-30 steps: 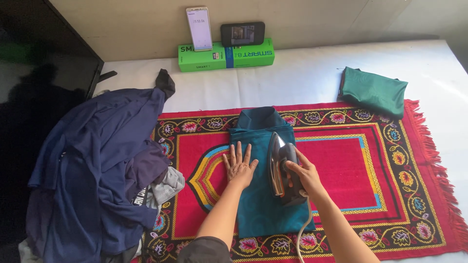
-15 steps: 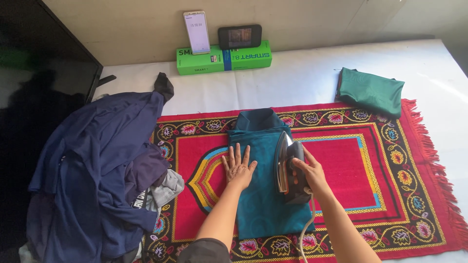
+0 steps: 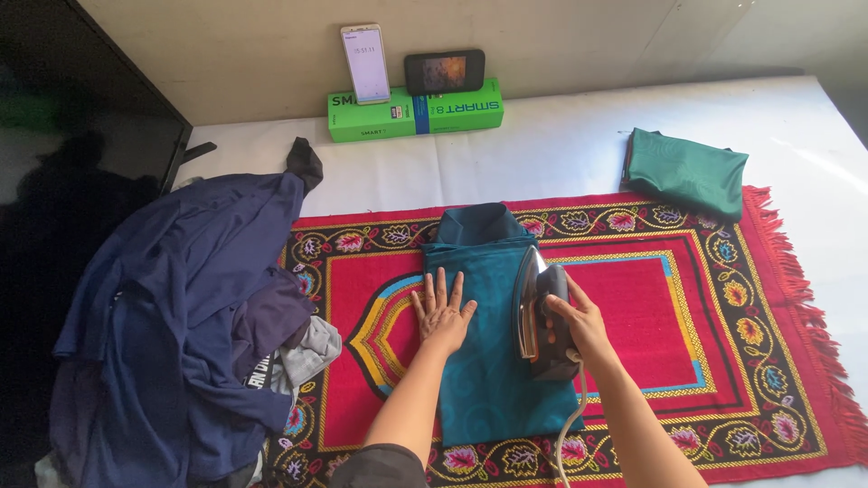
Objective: Ironing a shirt and then folding it on a flat surface.
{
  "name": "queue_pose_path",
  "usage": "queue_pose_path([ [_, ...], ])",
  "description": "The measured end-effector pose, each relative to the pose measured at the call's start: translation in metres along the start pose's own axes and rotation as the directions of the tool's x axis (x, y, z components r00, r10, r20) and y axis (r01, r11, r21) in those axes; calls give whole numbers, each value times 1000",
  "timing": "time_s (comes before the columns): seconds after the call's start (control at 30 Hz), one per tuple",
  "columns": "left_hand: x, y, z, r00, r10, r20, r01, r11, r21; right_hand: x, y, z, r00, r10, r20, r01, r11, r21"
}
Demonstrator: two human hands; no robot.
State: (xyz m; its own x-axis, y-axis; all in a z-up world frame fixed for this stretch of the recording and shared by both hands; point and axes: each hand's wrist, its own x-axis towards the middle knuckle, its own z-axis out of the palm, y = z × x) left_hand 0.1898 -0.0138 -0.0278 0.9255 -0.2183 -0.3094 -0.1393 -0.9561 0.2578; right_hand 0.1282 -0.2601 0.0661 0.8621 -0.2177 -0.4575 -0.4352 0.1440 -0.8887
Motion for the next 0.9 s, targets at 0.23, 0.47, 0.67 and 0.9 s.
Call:
queue_pose_path([
  [0.23,1,0,0,1000,2,15,-2,1000,16,1,4,0,997,22,-78,-21,1000,14],
  [0.47,3,-4,7,999,21,-29,-21,1000,-10,-10,15,-11,995,25,-93,-28,999,-21],
  [0.67,-3,-10,6,994,61,-87,-66,996,-66,-25,17,-20,990,75,-119,-76,997,-9],
  [0.9,-36,-37,16,940,172,-296,-168,985,40,-44,14,-12,999,19,-28,-18,1000,21],
])
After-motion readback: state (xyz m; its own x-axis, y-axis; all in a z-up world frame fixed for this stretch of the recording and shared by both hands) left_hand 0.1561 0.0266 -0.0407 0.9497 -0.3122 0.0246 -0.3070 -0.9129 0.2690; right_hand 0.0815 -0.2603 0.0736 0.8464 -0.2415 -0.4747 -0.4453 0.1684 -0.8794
